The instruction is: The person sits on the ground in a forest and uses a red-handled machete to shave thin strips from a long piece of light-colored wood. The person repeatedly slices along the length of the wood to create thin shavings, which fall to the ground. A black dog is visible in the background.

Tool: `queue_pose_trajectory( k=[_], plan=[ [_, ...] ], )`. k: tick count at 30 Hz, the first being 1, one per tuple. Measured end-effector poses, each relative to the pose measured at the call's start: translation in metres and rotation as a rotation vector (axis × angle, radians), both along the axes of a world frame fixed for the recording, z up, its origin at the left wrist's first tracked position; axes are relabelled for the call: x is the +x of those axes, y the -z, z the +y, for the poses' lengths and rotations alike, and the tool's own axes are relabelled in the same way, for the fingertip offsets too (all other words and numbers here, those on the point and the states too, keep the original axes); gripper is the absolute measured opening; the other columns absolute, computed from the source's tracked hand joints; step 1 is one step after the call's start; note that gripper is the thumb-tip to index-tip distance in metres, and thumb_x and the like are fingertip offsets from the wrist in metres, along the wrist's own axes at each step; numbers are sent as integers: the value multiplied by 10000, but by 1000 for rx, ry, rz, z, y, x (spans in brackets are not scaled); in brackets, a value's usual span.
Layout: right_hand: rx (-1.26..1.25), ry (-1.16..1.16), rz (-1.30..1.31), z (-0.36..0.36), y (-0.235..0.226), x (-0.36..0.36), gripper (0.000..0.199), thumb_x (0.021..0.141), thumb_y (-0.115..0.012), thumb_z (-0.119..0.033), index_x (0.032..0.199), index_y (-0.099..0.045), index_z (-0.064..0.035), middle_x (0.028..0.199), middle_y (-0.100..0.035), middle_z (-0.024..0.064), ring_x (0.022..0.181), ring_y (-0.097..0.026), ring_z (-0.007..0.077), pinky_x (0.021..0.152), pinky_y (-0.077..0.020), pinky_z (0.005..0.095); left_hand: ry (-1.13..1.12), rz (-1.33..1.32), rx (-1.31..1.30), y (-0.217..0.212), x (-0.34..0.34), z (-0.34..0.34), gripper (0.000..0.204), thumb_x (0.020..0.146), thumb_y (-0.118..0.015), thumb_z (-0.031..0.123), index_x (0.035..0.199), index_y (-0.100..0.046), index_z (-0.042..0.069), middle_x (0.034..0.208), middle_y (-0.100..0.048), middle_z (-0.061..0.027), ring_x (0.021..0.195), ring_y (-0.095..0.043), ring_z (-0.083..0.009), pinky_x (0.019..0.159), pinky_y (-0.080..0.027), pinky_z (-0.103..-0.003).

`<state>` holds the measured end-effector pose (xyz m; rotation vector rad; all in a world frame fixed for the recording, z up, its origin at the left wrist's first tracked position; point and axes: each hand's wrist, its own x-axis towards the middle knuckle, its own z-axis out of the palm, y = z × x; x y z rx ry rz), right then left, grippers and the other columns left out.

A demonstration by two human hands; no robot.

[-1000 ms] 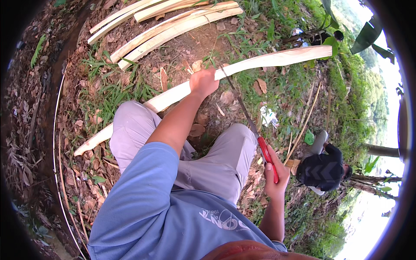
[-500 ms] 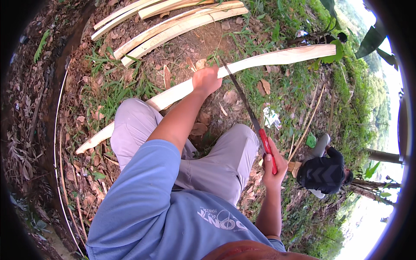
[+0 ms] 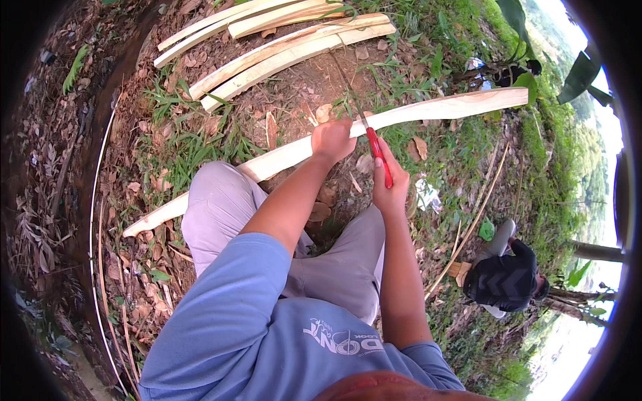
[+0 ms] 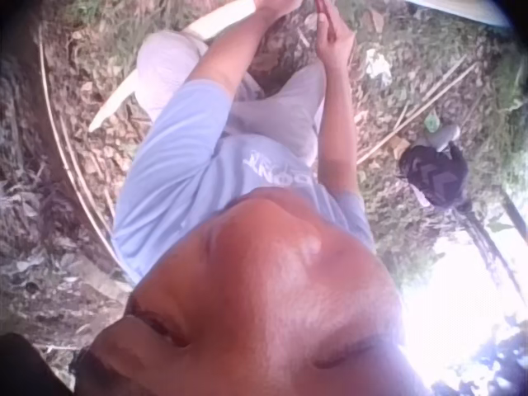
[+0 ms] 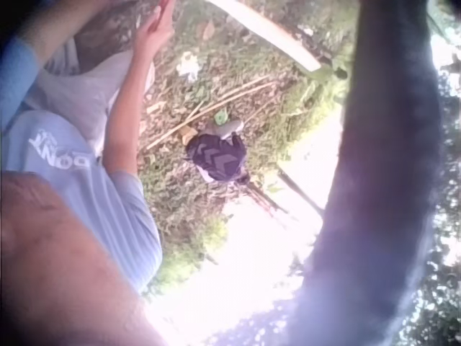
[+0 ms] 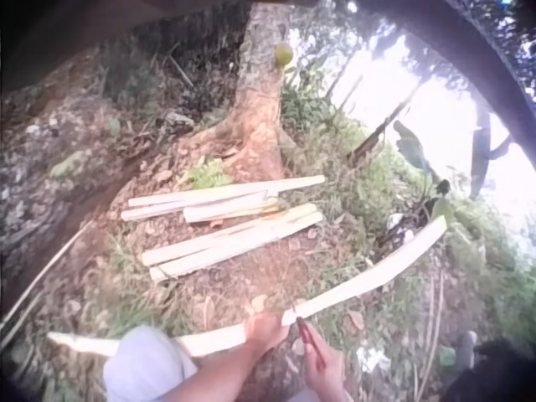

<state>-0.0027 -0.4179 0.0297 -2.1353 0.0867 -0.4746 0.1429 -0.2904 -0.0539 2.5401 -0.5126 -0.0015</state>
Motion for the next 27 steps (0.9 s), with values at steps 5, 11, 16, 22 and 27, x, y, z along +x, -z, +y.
queue_pose_trajectory(
  k=[5,11,16,22,27],
  plan=[
    [14,9,23,0,18,-11,485,1087,-603,-178,1554,-611,-47,894,-745,112,720,-647,131,719,-542,311,-8,-1,25,0,-3,-1,298,868,-775,295,1073,-713,88,989,-793,-133,942,-786,-346,833,-623,-487],
    [-19,92,161,-3,6,-81,503,1083,-596,-165,1570,-591,-38,1057,-789,169,803,-701,153,788,-558,322,3,11,39,3,-1,-4,288,870,-785,293,1051,-703,85,1006,-786,-133,970,-780,-344,845,-621,-483],
    [-79,163,332,-2,-44,-187,499,1059,-597,-142,1545,-617,-28,1144,-804,188,845,-738,179,829,-569,322,2,-39,7,16,0,-1,303,863,-789,297,1045,-701,71,1003,-783,-148,969,-776,-351,855,-619,-487],
    [-125,164,315,-3,-89,-231,507,1098,-580,-237,1538,-612,13,820,-682,23,632,-560,70,598,-436,260,100,15,9,5,8,6,240,884,-716,231,1056,-717,64,972,-782,-169,943,-778,-372,839,-616,-507],
    [-169,144,290,-9,-110,-221,506,1110,-583,-259,1527,-618,26,768,-650,-3,597,-537,57,570,-409,240,208,-363,-64,14,6,15,336,846,-817,301,1077,-706,85,1170,-671,-70,1249,-646,-251,949,-599,-403]
  ],
)
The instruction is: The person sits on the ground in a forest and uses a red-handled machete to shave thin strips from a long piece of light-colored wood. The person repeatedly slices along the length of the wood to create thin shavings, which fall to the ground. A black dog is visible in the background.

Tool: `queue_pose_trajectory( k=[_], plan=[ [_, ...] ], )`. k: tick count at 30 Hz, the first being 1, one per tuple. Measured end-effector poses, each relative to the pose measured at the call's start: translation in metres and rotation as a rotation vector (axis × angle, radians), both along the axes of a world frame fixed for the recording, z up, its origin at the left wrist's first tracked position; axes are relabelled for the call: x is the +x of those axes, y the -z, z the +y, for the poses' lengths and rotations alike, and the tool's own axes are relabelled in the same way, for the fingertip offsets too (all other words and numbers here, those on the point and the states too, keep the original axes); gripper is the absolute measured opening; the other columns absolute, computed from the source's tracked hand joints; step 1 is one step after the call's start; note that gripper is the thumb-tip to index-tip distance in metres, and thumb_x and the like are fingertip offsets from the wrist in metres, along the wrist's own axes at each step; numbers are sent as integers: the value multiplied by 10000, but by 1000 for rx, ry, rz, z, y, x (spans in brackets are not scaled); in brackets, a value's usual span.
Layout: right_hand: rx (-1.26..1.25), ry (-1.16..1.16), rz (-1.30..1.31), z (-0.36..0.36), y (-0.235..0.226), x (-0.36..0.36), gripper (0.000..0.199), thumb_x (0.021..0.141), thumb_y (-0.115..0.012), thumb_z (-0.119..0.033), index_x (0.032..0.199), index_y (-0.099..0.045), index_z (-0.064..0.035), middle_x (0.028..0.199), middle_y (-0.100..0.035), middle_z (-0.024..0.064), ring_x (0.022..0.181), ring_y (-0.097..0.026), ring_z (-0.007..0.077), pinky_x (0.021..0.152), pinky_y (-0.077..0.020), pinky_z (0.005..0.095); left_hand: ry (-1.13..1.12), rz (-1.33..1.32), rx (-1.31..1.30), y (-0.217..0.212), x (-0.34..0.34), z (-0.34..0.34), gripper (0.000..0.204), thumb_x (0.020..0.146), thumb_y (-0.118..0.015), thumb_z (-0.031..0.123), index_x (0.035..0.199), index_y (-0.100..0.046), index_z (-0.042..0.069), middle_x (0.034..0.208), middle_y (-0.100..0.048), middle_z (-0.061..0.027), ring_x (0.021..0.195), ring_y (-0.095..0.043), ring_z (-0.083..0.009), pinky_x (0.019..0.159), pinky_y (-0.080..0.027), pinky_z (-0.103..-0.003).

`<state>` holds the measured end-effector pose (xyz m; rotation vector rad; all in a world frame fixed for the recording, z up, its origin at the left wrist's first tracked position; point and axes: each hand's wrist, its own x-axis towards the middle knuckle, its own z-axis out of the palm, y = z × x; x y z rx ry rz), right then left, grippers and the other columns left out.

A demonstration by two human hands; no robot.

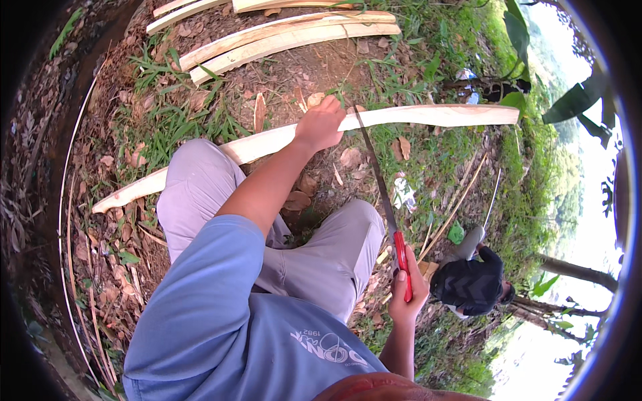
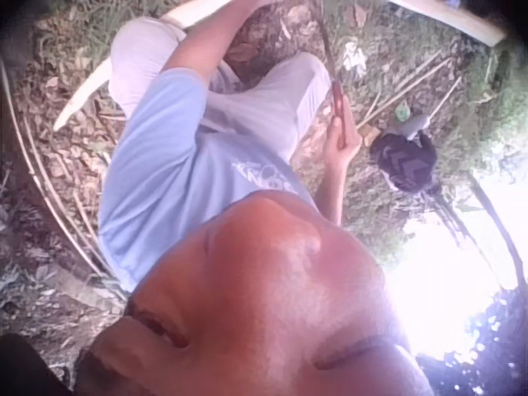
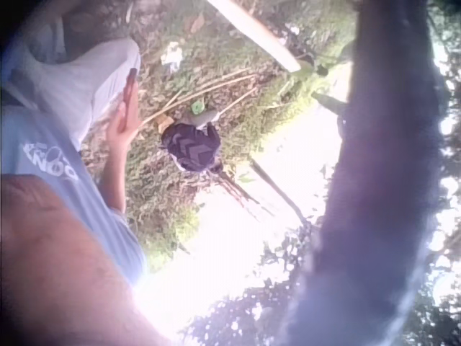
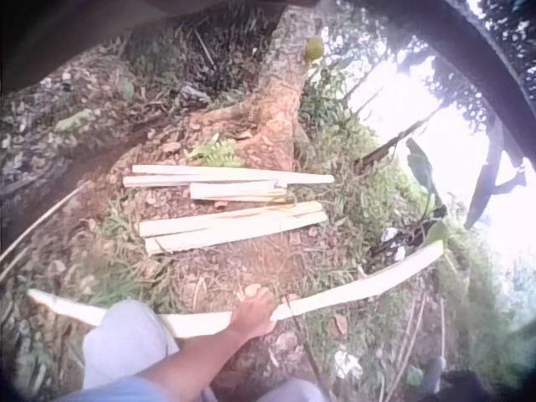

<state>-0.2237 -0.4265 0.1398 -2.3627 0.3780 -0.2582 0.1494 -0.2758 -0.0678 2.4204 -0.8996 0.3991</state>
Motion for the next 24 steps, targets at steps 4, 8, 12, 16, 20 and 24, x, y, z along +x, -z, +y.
queue_pose_trajectory(
  k=[4,8,12,16,20,24],
  plan=[
    [78,22,-6,0,-16,14,518,1107,-587,-264,1530,-614,33,726,-635,-14,571,-508,41,534,-362,222,-58,298,172,-11,-1,-4,321,903,-787,313,1086,-687,68,1057,-738,-124,1040,-747,-306,875,-622,-442],
    [94,-17,12,6,-42,39,493,1081,-597,-211,1512,-634,25,785,-696,21,602,-546,51,569,-405,239,-54,296,183,-3,3,1,341,928,-764,344,1083,-682,52,942,-769,-160,864,-783,-352,796,-633,-487],
    [93,-77,57,12,11,88,454,1064,-599,-119,1492,-646,25,974,-783,108,686,-603,88,658,-487,263,-123,362,237,-14,0,-2,372,920,-762,369,1103,-689,54,979,-779,-165,879,-789,-350,778,-637,-490],
    [164,-77,-132,0,85,164,444,1090,-591,-131,1514,-640,-7,953,-753,95,711,-568,88,668,-483,274,-117,366,255,-12,1,-12,376,917,-760,378,1120,-709,66,1005,-787,-169,901,-795,-351,781,-640,-486],
    [262,-55,-151,3,94,184,448,1100,-587,-140,1531,-633,-31,937,-744,85,716,-560,87,683,-489,282,-124,343,268,-8,4,-8,369,918,-759,388,1115,-724,78,999,-792,-160,935,-799,-353,799,-640,-491],
    [222,-16,-55,-1,89,143,468,1091,-596,-159,1540,-626,-34,999,-774,111,753,-613,99,728,-514,281,-114,359,272,-12,5,-10,367,916,-759,389,1118,-727,84,1007,-794,-161,946,-799,-352,819,-636,-491]
  ],
)
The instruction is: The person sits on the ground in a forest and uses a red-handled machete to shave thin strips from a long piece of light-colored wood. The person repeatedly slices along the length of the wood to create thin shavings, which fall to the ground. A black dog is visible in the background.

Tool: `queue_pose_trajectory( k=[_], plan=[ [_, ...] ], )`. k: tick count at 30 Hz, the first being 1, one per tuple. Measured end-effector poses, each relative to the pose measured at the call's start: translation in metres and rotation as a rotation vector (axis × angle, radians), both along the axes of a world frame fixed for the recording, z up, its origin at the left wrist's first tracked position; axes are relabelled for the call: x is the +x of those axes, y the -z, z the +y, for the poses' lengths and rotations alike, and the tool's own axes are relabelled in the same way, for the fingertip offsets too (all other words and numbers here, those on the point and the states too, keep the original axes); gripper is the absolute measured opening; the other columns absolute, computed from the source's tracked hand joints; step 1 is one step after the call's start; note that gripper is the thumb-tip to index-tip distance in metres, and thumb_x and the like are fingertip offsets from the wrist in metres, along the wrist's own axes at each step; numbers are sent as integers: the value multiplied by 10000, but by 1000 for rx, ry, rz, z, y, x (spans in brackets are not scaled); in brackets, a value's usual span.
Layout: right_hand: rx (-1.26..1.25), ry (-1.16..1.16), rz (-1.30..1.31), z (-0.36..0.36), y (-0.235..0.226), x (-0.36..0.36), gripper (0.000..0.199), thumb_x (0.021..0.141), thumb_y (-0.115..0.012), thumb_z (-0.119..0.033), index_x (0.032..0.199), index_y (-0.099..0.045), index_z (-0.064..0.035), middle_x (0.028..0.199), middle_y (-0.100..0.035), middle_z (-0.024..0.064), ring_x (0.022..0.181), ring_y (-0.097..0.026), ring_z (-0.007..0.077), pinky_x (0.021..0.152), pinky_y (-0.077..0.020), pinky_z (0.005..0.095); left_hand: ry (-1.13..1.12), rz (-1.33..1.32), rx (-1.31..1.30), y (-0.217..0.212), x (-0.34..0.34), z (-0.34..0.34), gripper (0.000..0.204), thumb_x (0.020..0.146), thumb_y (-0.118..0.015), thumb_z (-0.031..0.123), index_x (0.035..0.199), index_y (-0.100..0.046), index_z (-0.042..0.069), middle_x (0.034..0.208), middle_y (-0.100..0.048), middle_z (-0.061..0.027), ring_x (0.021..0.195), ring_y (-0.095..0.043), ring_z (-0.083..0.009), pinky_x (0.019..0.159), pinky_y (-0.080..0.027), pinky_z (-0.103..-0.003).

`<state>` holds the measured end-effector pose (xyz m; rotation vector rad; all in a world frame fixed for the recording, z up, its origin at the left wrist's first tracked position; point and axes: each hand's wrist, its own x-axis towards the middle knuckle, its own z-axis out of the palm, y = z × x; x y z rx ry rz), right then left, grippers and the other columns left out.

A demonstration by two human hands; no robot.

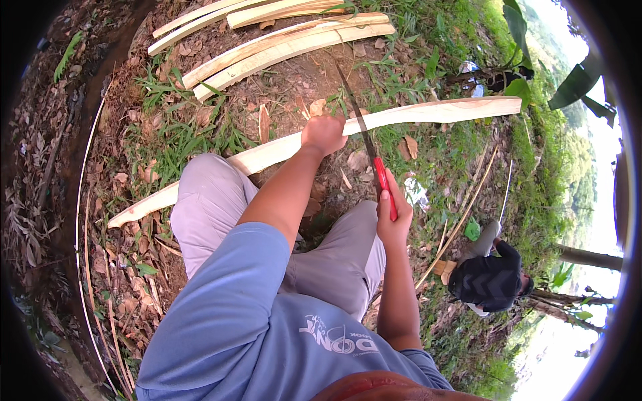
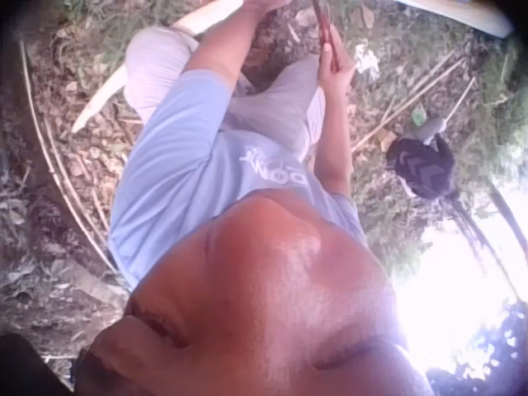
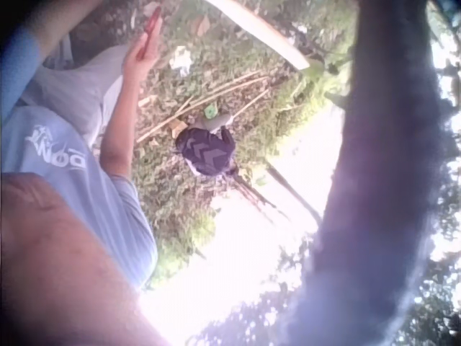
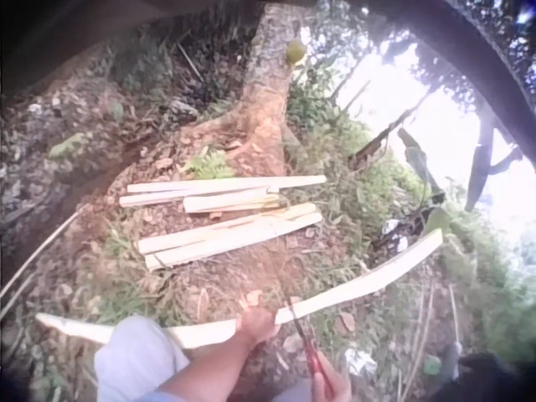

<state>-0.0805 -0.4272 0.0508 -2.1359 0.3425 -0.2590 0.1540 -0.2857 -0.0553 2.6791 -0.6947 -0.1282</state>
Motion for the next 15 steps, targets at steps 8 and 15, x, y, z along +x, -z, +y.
queue_pose_trajectory(
  k=[8,15],
  plan=[
    [-180,20,64,5,-69,-158,500,1107,-579,-249,1540,-616,-3,774,-655,-7,600,-534,58,577,-419,242,-3,-5,-65,5,-7,5,332,913,-739,339,1099,-724,64,964,-797,-176,926,-793,-367,816,-628,-495],
    [-202,-25,82,-5,-98,-137,504,1094,-594,-246,1524,-624,14,762,-678,21,595,-572,74,583,-438,250,-15,26,-61,-1,-5,2,315,934,-715,318,1120,-710,64,981,-799,-162,932,-794,-363,817,-634,-500]
  ],
)
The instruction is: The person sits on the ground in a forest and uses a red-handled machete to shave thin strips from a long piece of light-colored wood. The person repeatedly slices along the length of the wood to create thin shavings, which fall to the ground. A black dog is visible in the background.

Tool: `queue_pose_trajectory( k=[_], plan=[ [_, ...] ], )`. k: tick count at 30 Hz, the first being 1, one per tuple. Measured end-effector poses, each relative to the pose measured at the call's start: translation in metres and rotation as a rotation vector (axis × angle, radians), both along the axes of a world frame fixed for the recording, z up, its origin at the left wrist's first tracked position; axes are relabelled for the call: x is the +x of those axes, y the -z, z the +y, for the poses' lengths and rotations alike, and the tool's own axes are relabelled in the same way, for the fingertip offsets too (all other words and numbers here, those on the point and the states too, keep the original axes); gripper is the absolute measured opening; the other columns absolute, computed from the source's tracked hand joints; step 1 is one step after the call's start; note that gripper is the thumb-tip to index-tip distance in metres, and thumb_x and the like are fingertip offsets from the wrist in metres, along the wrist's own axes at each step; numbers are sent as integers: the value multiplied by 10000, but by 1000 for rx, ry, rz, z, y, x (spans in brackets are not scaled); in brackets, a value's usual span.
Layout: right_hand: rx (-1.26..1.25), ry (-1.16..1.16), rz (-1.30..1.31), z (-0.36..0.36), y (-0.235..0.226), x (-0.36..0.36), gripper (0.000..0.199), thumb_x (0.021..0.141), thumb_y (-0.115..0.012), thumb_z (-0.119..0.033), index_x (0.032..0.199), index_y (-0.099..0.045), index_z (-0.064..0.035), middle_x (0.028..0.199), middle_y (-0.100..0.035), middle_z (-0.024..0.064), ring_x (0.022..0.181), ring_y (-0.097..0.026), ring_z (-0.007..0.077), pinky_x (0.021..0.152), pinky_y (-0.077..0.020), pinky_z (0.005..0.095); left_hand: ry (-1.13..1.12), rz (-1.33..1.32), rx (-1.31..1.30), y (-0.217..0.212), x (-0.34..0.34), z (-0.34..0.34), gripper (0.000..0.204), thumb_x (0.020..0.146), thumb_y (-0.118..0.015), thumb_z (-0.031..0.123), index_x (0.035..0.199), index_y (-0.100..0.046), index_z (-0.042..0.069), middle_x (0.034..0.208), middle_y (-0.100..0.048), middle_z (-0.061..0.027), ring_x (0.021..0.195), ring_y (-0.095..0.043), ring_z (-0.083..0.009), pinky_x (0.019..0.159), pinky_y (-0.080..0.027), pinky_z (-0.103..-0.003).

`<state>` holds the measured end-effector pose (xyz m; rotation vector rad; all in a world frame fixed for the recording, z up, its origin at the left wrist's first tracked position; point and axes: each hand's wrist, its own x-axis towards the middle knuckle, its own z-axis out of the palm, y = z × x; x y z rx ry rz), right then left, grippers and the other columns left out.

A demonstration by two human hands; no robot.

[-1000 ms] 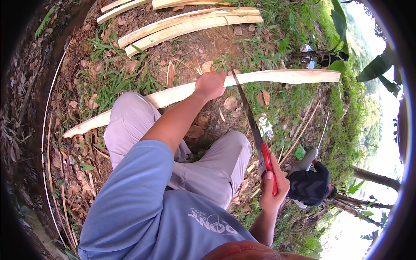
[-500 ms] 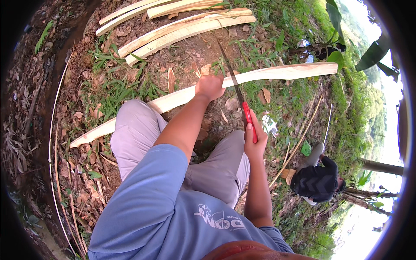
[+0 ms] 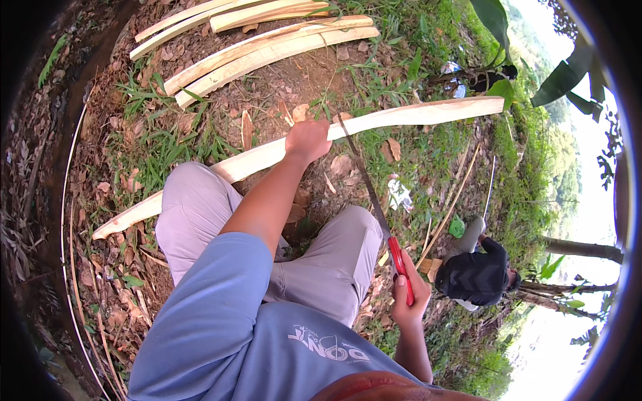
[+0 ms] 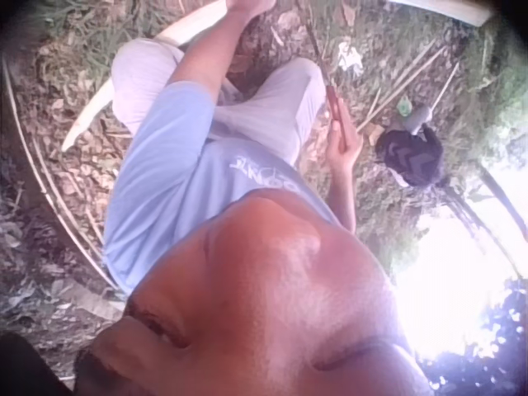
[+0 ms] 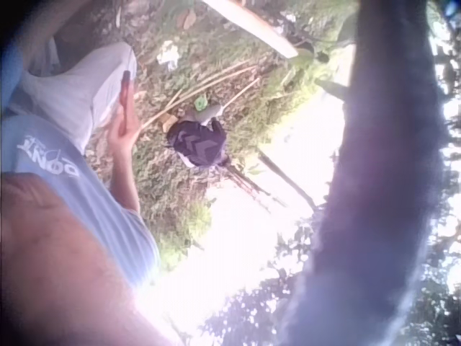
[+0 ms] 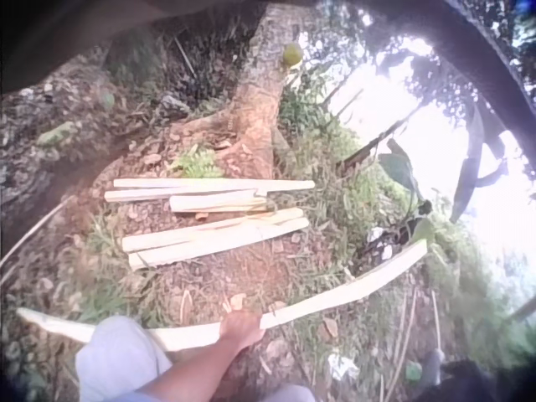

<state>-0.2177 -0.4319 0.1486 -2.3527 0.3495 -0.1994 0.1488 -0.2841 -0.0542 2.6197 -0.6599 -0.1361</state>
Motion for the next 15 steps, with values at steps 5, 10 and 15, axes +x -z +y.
queue_pose_trajectory(
  k=[5,10,15],
  plan=[
    [60,-77,-43,-3,43,90,451,1075,-591,-109,1510,-639,-2,953,-791,120,759,-684,97,724,-529,276,9,9,38,4,4,1,296,927,-715,318,1089,-717,70,973,-796,-173,925,-794,-357,800,-638,-490],
    [217,-25,-148,6,99,162,451,1095,-588,-132,1529,-627,-13,983,-770,103,788,-613,87,754,-510,271,1,-44,5,7,5,0,272,919,-710,306,1047,-727,67,959,-796,-172,912,-794,-357,798,-639,-484],
    [173,3,-92,16,72,135,457,1101,-589,-146,1541,-620,-27,928,-738,68,761,-577,89,732,-491,268,15,-17,25,1,3,-3,289,947,-723,314,1072,-728,53,992,-806,-174,945,-795,-338,833,-642,-453]
  ],
)
